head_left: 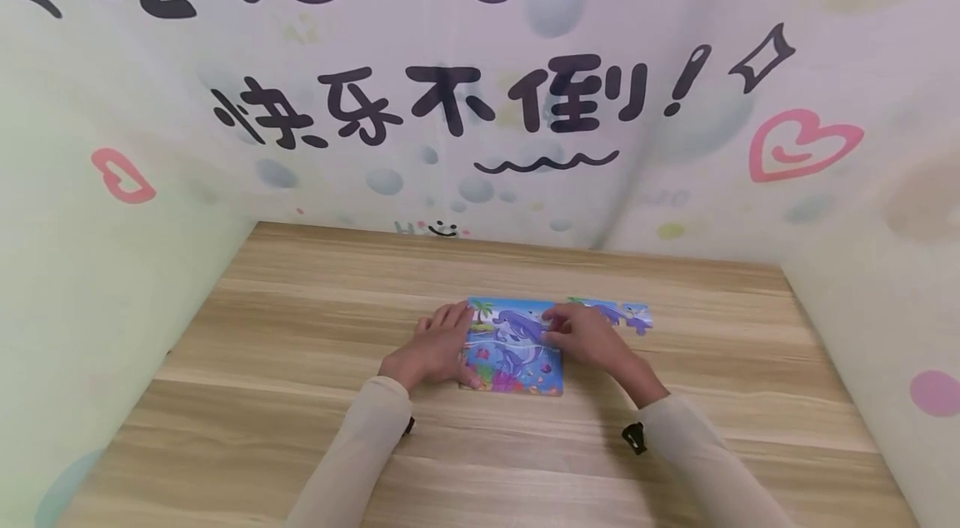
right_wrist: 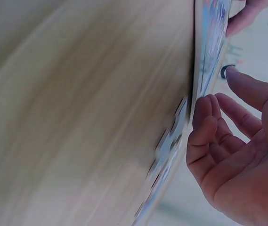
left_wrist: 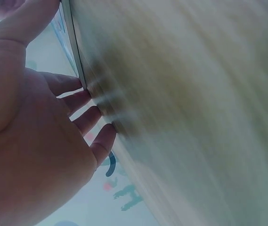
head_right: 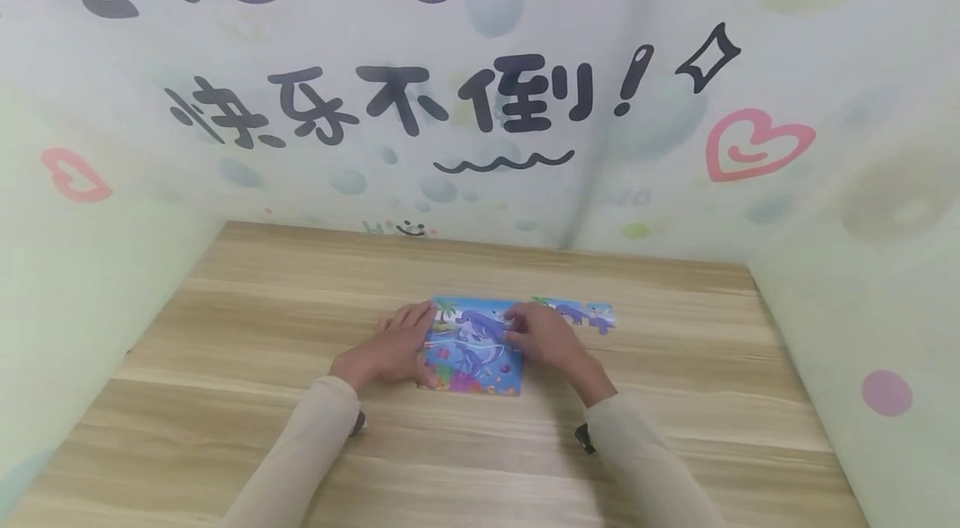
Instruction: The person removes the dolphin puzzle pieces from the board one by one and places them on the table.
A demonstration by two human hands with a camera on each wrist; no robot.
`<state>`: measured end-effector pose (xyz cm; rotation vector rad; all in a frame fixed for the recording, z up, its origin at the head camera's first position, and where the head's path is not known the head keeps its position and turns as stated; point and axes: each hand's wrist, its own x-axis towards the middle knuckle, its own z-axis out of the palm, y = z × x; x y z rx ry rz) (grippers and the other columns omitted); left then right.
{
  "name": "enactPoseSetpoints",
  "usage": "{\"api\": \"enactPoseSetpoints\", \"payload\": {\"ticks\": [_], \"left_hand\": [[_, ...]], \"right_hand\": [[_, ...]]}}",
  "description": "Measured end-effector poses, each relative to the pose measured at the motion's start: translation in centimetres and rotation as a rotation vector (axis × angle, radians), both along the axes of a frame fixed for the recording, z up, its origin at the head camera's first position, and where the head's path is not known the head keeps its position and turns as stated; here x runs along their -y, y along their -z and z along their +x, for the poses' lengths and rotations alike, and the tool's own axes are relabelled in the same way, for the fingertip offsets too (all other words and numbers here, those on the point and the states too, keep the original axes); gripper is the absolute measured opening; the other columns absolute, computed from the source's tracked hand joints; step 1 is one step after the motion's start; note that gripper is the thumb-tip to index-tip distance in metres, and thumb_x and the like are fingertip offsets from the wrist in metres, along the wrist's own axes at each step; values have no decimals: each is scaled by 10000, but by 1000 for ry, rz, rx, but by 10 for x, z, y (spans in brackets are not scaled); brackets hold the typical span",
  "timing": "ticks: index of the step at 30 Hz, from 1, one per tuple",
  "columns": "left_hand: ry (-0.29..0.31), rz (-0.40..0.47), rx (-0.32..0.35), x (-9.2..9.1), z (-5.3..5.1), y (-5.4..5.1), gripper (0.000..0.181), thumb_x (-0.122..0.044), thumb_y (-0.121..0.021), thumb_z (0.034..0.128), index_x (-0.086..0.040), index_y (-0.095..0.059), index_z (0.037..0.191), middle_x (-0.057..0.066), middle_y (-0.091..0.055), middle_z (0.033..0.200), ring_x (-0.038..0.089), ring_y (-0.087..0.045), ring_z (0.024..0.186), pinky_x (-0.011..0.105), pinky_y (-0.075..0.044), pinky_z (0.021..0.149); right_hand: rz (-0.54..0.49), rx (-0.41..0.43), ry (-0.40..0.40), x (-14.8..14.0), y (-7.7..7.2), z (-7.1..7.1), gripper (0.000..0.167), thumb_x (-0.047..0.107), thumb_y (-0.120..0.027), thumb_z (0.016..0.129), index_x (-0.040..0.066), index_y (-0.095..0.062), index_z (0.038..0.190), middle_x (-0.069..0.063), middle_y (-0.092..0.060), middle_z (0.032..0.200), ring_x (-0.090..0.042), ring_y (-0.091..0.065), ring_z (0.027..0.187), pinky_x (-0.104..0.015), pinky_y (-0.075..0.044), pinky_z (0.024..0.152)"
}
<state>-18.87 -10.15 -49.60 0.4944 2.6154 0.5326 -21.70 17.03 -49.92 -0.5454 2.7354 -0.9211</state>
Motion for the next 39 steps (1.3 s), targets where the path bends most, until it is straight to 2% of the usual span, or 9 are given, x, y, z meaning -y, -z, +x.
{"api": "enactPoseSetpoints", "payload": {"ticks": [9, 14, 19, 24, 28, 33, 35, 39], "left_hand": [[2, 0, 4, 1, -1, -1, 1155, -480, -820, 765, -50, -136, 1590, 123, -87, 1666, 328, -82, 1520, 546, -130, 1181], [4, -2, 6, 1, -2, -1, 1148, -473, -820, 769, -54, -136, 1591, 122, -83, 1667, 327, -80, 1521, 548, -129, 1181], [-2, -1, 6, 2, -3, -2, 1150, -463, -826, 764, -56, -139, 1591, 121, -84, 1666, 327, -78, 1520, 541, -128, 1182], [-12, 11, 14, 2, -2, -3, 1149, -453, -833, 760, -48, -148, 1588, 123, -101, 1663, 324, -87, 1518, 535, -132, 1181], [-15, 15, 15, 2, -1, -3, 1148, -452, -837, 756, -48, -155, 1587, 122, -115, 1661, 322, -99, 1514, 531, -138, 1179], [-10, 17, 11, 2, 0, -3, 1145, -453, -835, 758, -43, -157, 1585, 127, -120, 1659, 328, -105, 1511, 539, -145, 1174], [-5, 12, 12, 1, 0, -4, 1143, -459, -828, 764, -42, -153, 1586, 127, -110, 1661, 331, -99, 1513, 544, -142, 1175], [0, 4, 12, 1, 1, -4, 1143, -467, -820, 772, -44, -140, 1588, 127, -93, 1664, 331, -92, 1516, 547, -134, 1179]], "right_hand": [[41, 27, -16, 32, -1, 4, 289, 200, -750, 885, 70, -726, 1142, -35, -705, 980, -149, -605, 848, -376, -536, 804], [122, 19, -20, 43, -2, 7, 366, 264, -787, 850, 92, -720, 1166, -29, -691, 978, -151, -588, 855, -400, -524, 808], [177, 13, -34, 49, -4, 7, 316, 256, -797, 842, 114, -711, 1111, -18, -653, 941, -163, -548, 814, -385, -507, 748], [166, 28, -14, 51, -5, 9, 289, 247, -807, 833, 134, -669, 1060, -9, -628, 911, -169, -528, 779, -357, -492, 720], [105, 34, 16, 51, -5, 10, 254, 207, -793, 847, 142, -658, 1052, -7, -673, 899, -142, -566, 743, -333, -510, 700], [-70, 50, 60, 48, -5, 9, 106, 117, -740, 883, 108, -691, 977, -29, -723, 800, -115, -622, 644, -293, -510, 608], [-147, 85, 71, 46, -4, 6, 78, 83, -722, 890, 80, -697, 963, -43, -719, 758, -130, -631, 615, -281, -499, 574], [-251, 164, 121, 37, -5, 2, 82, 66, -710, 897, 59, -699, 978, -54, -719, 750, -167, -660, 639, -280, -501, 585]]}}
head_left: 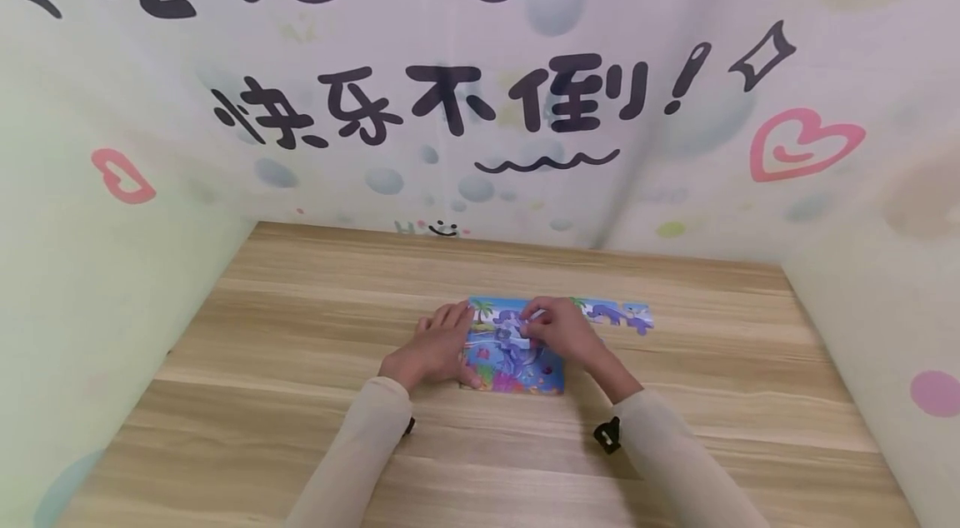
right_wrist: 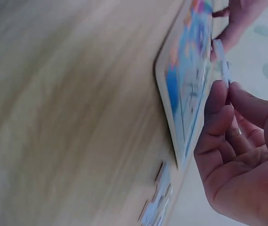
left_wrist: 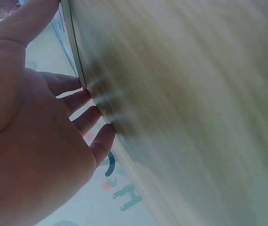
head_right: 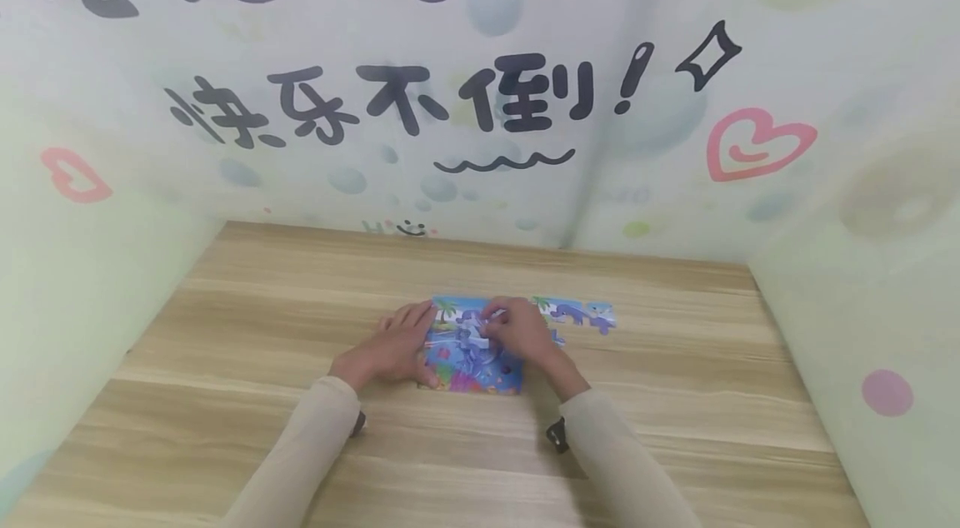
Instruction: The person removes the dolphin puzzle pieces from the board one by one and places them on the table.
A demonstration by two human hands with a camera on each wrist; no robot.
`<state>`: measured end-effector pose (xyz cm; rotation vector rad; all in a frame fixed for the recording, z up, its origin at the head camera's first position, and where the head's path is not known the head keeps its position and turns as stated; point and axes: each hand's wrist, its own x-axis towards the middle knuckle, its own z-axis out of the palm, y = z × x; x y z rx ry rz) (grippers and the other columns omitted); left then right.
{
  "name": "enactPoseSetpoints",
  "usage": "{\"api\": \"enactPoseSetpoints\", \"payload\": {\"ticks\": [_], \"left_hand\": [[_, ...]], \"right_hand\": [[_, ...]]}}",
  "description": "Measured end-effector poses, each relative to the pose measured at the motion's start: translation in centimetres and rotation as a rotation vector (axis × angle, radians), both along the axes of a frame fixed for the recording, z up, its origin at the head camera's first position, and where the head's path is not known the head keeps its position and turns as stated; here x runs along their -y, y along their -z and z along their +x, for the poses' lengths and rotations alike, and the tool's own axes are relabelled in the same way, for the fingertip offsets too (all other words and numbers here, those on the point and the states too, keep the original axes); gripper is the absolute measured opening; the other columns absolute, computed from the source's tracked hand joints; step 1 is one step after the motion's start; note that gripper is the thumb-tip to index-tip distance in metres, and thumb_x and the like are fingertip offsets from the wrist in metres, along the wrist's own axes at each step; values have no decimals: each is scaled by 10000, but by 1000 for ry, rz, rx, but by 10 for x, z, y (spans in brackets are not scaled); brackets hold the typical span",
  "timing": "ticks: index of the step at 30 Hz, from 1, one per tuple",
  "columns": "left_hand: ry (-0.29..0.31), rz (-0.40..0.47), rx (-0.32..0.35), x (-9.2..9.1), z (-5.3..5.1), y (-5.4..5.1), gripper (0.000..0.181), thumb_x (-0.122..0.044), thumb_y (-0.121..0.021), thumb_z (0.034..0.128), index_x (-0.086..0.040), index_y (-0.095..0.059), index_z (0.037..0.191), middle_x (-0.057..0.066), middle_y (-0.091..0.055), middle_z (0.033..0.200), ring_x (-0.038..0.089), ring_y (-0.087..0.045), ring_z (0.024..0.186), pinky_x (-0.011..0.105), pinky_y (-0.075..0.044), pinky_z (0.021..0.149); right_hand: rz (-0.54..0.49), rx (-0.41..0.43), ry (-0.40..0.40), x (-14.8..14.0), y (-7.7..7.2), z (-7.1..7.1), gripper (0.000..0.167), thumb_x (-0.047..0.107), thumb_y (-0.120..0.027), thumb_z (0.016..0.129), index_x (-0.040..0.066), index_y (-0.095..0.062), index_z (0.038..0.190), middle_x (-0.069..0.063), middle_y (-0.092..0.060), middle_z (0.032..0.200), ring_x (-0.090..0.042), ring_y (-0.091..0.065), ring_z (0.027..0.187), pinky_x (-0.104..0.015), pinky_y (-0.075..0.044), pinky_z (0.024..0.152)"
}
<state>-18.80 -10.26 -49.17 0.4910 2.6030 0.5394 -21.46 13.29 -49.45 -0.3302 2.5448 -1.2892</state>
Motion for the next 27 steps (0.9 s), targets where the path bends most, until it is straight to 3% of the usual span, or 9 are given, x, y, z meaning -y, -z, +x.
{"api": "enactPoseSetpoints", "payload": {"ticks": [3, 13, 27], "left_hand": [[-1, 2, -1, 0, 0, 1, 1146, -465, -821, 770, -49, -136, 1590, 124, -88, 1666, 328, -88, 1519, 548, -132, 1182], [-1, -2, -3, -1, -1, 2, 1151, -458, -830, 761, -44, -145, 1587, 126, -93, 1664, 332, -94, 1517, 549, -142, 1174], [-6, 4, -9, 0, -1, 3, 1149, -458, -832, 758, -47, -151, 1587, 128, -101, 1663, 333, -98, 1515, 547, -139, 1177]], "right_hand": [[-24, 25, 25, -12, -2, -2, 102, 82, -702, 908, 57, -701, 1007, -58, -736, 788, -178, -681, 681, -290, -503, 616], [-96, 30, 68, -76, -2, -3, 180, 79, -689, 917, -24, -673, 1063, -129, -730, 821, -200, -626, 683, -259, -410, 510], [-42, 96, 152, -132, 7, -2, 180, 52, -671, 923, -58, -657, 1066, -96, -715, 855, -148, -628, 713, -273, -478, 572]]}}
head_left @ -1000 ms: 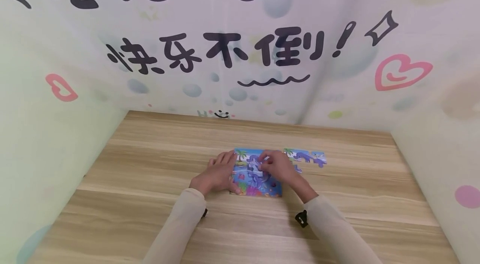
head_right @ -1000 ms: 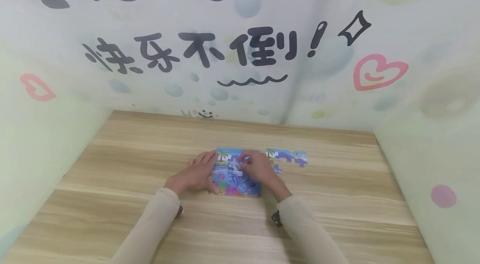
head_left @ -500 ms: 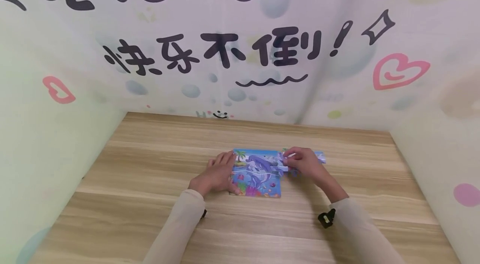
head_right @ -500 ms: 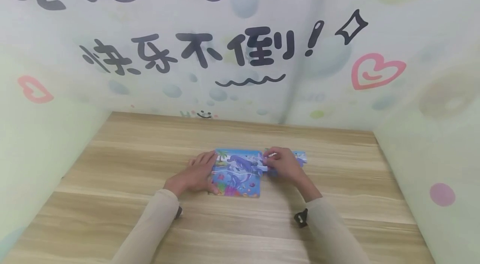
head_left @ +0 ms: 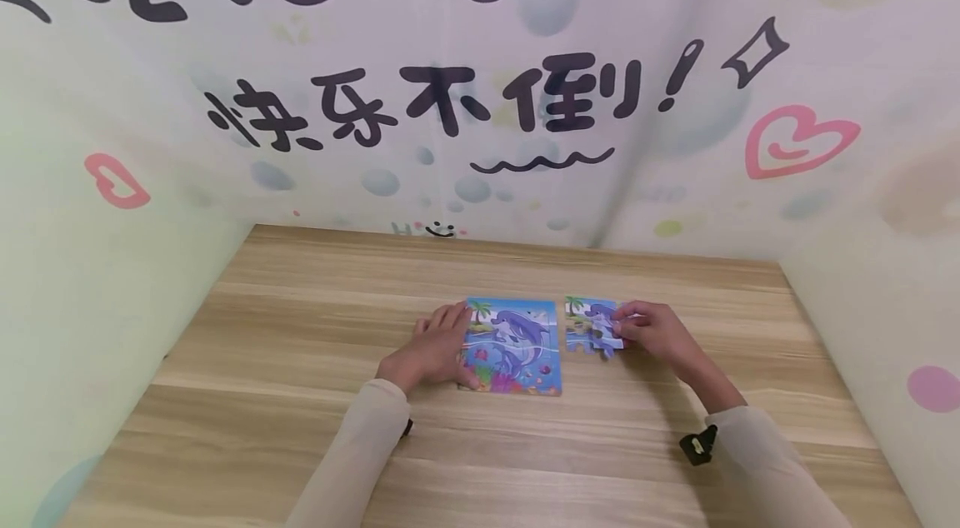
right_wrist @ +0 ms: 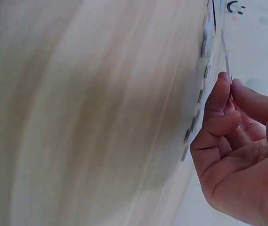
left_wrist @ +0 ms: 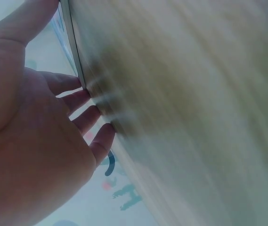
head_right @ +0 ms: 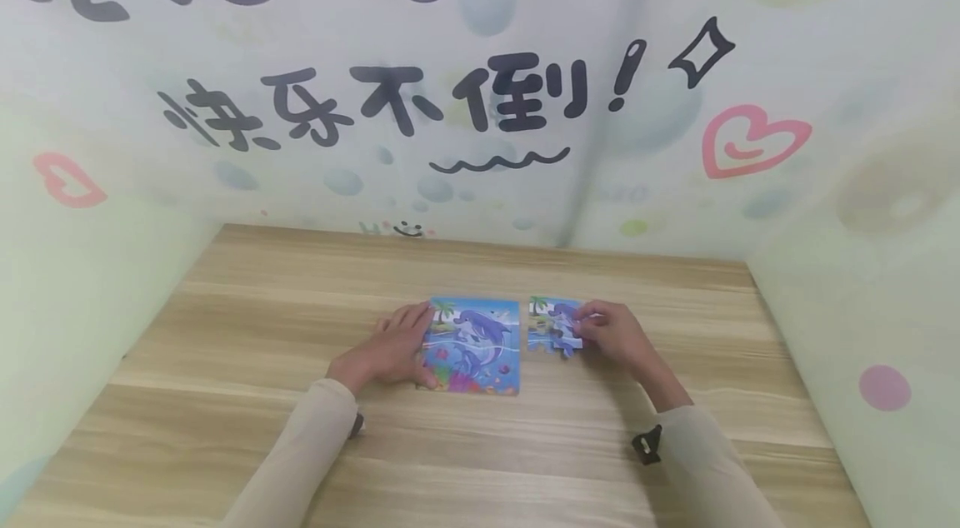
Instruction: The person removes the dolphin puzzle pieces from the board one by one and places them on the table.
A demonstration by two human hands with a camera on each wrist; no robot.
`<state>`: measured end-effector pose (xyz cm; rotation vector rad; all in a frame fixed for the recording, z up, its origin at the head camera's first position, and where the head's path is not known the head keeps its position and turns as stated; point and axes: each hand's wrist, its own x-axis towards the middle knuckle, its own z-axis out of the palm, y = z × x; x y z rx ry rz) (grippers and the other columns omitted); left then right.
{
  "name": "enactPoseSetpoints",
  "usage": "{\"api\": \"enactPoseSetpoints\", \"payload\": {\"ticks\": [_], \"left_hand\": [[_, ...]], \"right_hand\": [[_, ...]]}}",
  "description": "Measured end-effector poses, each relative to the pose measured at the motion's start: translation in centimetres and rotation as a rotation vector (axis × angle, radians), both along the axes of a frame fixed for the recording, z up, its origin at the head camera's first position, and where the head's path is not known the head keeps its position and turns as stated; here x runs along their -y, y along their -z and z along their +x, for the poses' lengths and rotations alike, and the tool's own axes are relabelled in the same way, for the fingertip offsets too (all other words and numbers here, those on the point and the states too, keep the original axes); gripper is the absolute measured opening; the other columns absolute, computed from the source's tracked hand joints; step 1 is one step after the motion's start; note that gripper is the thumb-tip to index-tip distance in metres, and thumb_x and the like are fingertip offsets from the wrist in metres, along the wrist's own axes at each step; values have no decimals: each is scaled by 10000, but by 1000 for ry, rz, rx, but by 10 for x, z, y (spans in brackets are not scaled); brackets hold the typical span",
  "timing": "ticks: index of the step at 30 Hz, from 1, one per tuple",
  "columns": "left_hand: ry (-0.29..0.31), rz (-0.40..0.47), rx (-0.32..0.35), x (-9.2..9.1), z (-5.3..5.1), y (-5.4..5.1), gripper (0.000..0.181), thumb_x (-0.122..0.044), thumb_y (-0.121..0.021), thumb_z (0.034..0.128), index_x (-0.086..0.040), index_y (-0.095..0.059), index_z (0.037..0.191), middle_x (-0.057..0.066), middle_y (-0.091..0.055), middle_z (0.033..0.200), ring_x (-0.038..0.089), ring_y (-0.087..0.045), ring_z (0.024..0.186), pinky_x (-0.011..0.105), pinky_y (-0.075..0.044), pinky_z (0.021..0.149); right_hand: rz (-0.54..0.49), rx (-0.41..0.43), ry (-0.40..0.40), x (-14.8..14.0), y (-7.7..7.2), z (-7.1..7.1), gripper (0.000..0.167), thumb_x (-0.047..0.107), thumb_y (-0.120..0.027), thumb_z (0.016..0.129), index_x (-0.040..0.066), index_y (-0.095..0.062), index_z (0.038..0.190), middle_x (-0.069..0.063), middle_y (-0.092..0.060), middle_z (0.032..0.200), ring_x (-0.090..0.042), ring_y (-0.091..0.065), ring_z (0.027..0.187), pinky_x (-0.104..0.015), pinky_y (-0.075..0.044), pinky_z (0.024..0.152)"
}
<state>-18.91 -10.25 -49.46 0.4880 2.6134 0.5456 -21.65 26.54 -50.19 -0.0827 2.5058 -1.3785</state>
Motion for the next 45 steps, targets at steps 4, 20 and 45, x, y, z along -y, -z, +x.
{"api": "enactPoseSetpoints", "payload": {"ticks": [4, 20, 45], "left_hand": [[3, -2, -4, 0, 0, 0, 1153, -465, -831, 756, -50, -149, 1588, 128, -99, 1663, 336, -97, 1514, 549, -139, 1177], [4, -1, -13, 1, -1, 5, 1164, -472, -832, 747, -65, -142, 1592, 119, -92, 1665, 323, -82, 1521, 555, -128, 1180], [-3, 18, 2, 0, 0, 1, 1156, -439, -847, 745, -53, -156, 1587, 127, -101, 1662, 332, -86, 1517, 561, -129, 1179]], "right_hand": [[31, 23, 11, -6, 2, 1, 188, 79, -667, 932, -44, -658, 1074, -55, -700, 821, -136, -601, 693, -259, -421, 528], [161, -49, -26, -6, 4, 3, 159, 56, -692, 897, -40, -682, 1023, -63, -655, 812, -161, -568, 699, -248, -446, 568], [420, -243, -145, -4, 3, 6, 48, 52, -722, 864, 52, -727, 912, -47, -689, 827, -160, -579, 759, -327, -456, 699]]}}
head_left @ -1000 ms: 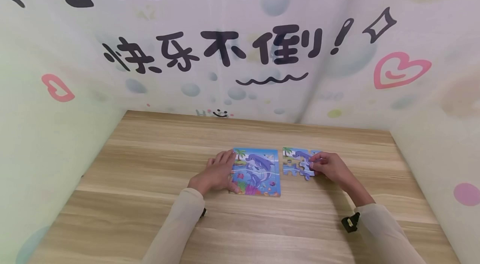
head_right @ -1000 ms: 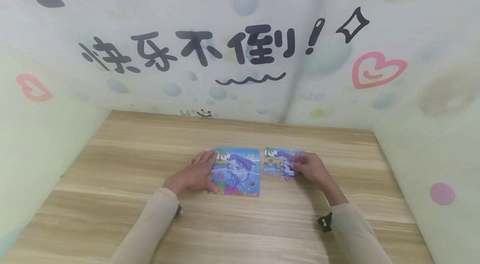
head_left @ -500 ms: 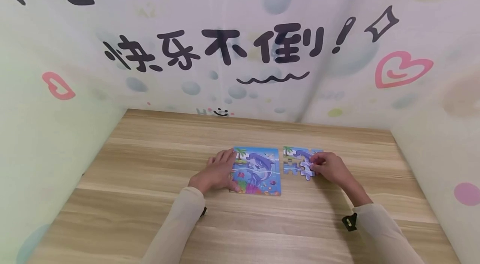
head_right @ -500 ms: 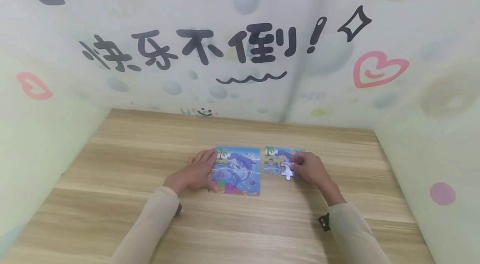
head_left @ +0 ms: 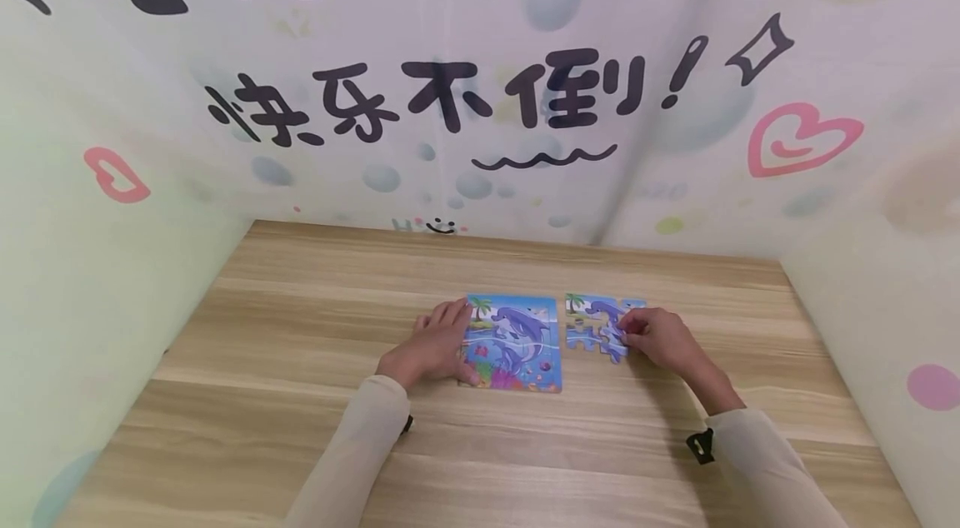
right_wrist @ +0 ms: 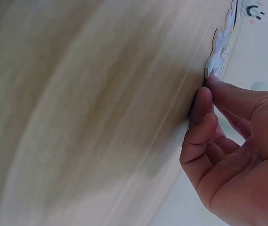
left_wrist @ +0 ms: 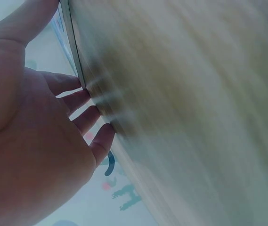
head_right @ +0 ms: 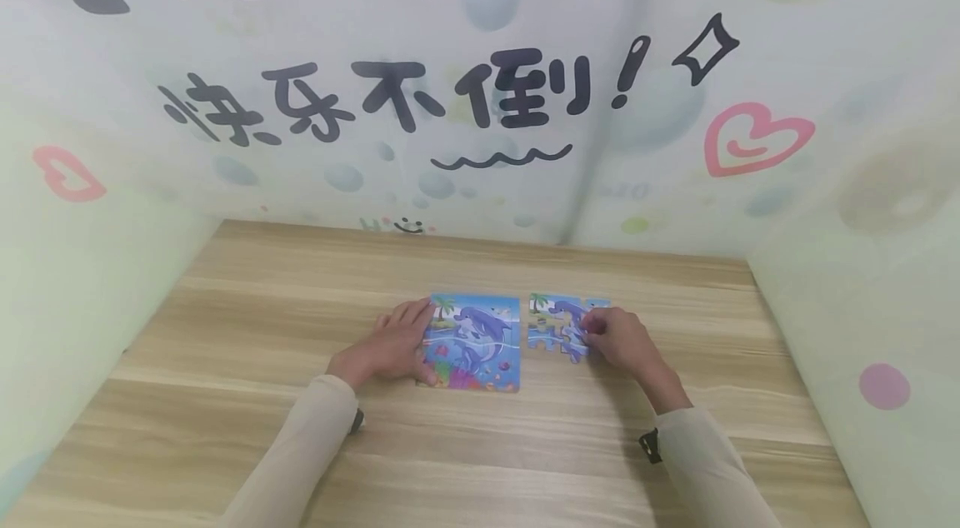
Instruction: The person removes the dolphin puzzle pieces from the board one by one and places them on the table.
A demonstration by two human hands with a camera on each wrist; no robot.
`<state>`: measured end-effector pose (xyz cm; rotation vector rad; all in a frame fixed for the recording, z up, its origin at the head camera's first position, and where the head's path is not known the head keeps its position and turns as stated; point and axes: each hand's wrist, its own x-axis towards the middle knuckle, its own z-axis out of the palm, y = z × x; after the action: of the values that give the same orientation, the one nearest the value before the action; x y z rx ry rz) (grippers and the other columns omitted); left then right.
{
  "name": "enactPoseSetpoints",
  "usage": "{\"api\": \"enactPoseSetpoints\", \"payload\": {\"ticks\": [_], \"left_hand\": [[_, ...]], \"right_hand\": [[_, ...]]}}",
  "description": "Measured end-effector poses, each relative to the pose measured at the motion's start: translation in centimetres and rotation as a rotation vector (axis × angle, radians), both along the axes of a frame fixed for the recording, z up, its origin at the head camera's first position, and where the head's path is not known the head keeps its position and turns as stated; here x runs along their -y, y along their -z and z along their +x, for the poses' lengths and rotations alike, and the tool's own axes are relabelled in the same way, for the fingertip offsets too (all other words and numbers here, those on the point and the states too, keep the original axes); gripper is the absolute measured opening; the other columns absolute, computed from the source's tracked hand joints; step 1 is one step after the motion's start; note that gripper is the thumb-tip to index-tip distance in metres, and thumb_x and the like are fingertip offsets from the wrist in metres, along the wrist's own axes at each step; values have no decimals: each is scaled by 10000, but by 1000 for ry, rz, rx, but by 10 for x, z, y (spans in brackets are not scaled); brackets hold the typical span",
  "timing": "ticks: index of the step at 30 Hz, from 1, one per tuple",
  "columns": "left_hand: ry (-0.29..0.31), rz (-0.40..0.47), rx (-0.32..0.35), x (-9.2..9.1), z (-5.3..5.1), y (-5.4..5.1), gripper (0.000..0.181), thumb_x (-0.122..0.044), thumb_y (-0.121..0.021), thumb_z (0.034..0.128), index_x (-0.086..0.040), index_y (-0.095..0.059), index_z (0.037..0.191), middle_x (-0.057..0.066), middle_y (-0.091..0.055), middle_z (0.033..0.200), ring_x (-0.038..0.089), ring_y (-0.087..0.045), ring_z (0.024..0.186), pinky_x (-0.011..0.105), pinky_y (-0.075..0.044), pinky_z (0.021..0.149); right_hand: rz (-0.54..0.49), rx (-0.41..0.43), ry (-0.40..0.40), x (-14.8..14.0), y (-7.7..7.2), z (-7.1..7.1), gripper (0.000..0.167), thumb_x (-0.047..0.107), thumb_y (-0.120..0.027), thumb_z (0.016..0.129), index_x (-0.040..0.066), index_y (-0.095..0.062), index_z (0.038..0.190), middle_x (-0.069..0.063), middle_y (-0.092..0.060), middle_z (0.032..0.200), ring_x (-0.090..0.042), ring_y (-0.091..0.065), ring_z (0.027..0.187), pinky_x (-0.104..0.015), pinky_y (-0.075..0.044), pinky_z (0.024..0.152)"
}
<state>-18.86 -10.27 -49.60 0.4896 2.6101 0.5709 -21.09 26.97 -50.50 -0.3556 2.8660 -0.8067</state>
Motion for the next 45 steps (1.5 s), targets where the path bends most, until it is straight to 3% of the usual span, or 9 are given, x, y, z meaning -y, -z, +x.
{"api": "enactPoseSetpoints", "payload": {"ticks": [11, 26, 33, 40, 45], "left_hand": [[3, -7, -1, 1, 1, 1, 1162, -456, -838, 748, -59, -143, 1590, 122, -92, 1664, 328, -77, 1521, 563, -121, 1182], [9, -10, -1, 0, 0, 0, 1168, -471, -832, 749, -61, -135, 1592, 119, -85, 1666, 330, -74, 1522, 559, -133, 1177], [3, -10, 0, 0, 0, 0, 1164, -472, -829, 753, -62, -134, 1592, 125, -91, 1664, 333, -77, 1521, 566, -120, 1183], [4, -6, 4, 0, 0, 0, 1166, -473, -827, 754, -60, -131, 1592, 124, -88, 1665, 333, -74, 1522, 567, -111, 1185], [9, -16, 4, 1, 0, 1, 1173, -479, -827, 750, -61, -128, 1593, 118, -70, 1668, 329, -62, 1524, 560, -114, 1184]], "right_hand": [[29, 23, 0, -2, -4, 2, 66, 41, -708, 880, 40, -725, 944, -75, -699, 874, -206, -601, 801, -373, -487, 716], [47, 55, -5, -3, -7, 3, 72, 48, -702, 891, 41, -725, 959, -71, -690, 877, -192, -579, 785, -348, -485, 696], [36, 40, -11, -3, -8, 3, 60, 77, -699, 900, 47, -720, 948, -70, -695, 882, -192, -585, 787, -358, -483, 696], [-4, -21, 54, 4, -5, -1, 136, 154, -675, 935, 41, -714, 997, -55, -690, 863, -191, -589, 767, -312, -468, 649], [-57, -34, 7, 22, -2, -3, 185, 157, -686, 928, 28, -718, 1057, -76, -703, 888, -233, -654, 818, -379, -534, 699]]}}
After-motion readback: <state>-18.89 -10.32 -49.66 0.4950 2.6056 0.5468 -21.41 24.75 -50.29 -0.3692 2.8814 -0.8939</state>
